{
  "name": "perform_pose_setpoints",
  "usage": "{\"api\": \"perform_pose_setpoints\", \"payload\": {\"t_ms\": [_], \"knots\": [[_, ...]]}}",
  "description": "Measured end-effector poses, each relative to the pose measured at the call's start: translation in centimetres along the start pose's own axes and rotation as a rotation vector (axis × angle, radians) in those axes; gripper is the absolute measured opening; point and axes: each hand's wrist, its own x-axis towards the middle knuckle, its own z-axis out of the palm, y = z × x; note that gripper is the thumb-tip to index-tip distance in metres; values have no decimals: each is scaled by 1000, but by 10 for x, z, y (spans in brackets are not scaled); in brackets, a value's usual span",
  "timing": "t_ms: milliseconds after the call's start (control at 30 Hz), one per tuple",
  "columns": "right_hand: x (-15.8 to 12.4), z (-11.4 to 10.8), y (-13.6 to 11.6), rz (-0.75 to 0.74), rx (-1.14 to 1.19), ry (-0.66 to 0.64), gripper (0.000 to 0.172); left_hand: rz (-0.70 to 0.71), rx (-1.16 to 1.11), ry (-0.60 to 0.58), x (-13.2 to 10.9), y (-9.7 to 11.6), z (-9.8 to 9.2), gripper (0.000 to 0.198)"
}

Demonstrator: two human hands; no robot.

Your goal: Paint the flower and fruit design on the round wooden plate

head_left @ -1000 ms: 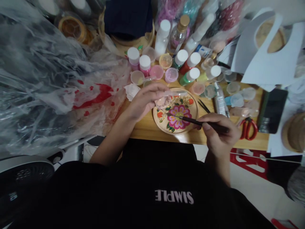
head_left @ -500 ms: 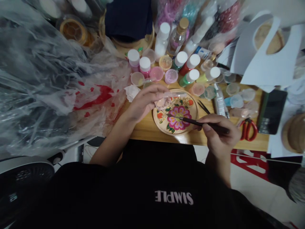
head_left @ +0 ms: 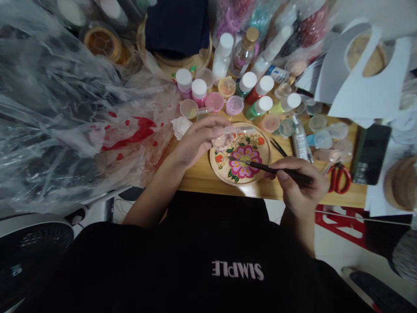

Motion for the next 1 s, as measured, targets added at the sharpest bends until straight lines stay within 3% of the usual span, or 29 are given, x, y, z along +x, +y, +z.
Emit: {"api": "perform_pose_setpoints", "payload": {"t_ms": [1000], "knots": [[0, 0, 0, -9, -14, 2, 8, -15, 26, 7, 0, 0, 0, 30]]}}
